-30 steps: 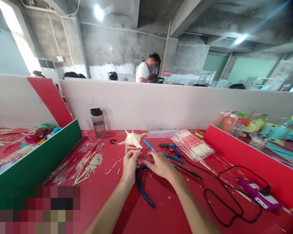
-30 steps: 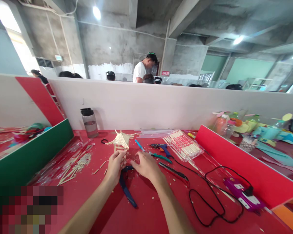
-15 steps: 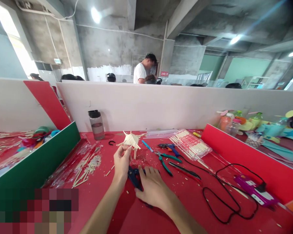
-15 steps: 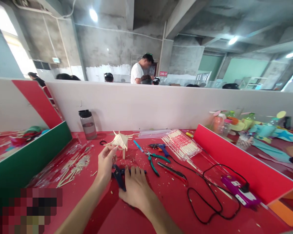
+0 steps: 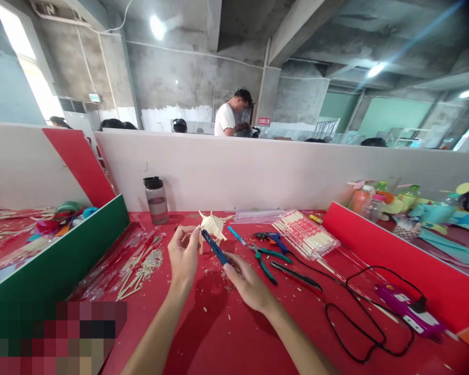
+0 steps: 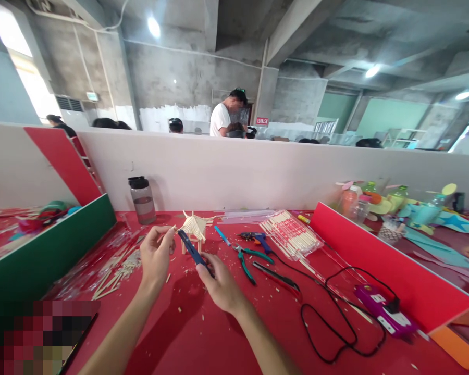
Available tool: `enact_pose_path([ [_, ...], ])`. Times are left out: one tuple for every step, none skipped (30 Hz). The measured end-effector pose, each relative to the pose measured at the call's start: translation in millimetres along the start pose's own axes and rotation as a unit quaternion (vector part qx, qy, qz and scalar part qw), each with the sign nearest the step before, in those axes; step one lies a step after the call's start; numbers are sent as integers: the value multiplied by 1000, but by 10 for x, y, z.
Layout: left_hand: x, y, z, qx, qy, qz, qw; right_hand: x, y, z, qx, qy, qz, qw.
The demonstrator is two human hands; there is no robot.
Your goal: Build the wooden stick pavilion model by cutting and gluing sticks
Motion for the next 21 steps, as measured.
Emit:
enact_pose_path([
  [-2,1,-9,-2,-1,-6,1000,-1,11,-6,-19,15,-5,1000],
  [-3,4,-21,-5,-2,-8,1000,0,20,-13,-34,34,-12,999],
  [-2,6,-33,-9,-2,-9,1000,-1,28,-21,-45,50,-18,998],
  [0,9,-46,-12,-3,-9,1000,-3,31,-30,-55,56,-16,997],
  [3,13,-58,-15,-4,-12,1000,-6,32,-39,-61,57,-13,996],
  [6,18,-69,-19,-6,-19,1000,-10,31,-45,-66,56,-12,996],
  [8,23,-79,-22,-8,-30,999,-14,29,-48,-69,55,-11,996],
  [11,29,-87,-24,-11,-43,999,-17,27,-48,-72,56,-13,996],
  [12,32,-93,-26,-13,-54,998,-21,25,-45,-74,59,-15,995],
  [12,35,-96,-27,-15,-61,998,-23,23,-42,-77,62,-16,995],
  [12,36,-96,-27,-17,-65,997,-25,22,-38,-79,63,-17,995],
  [11,36,-95,-26,-21,-67,997,-26,22,-35,-82,64,-18,994],
  [10,35,-93,-25,-25,-67,997,-27,23,-33,-84,65,-17,994],
  [10,35,-90,-24,-29,-67,997,-28,24,-32,-85,65,-15,994],
  [11,35,-88,-24,-32,-67,997,-28,26,-32,-85,65,-12,994],
  [14,35,-86,-25,-33,-68,997,-28,28,-30,-84,65,-8,994],
  [19,38,-87,-27,-32,-71,997,-29,30,-28,-83,64,-5,994],
  [26,41,-89,-30,-28,-78,996,-28,33,-25,-82,62,-3,995],
  [34,46,-93,-34,-23,-86,995,-28,35,-19,-81,59,-1,995],
  [42,50,-99,-37,-17,-95,995,-27,37,-12,-79,58,0,995],
  [50,55,-106,-41,-12,-103,994,-26,39,-3,-79,59,-1,995],
])
Point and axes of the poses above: each hand's wrist, its own x-axis away from the middle knuckle, its own y-axis out of the palm, z = x × y, the point moved 1 cm from there along -x, towards the middle knuckle, and after that the axes turned 14 degrees about z, right-handed, at the moved point
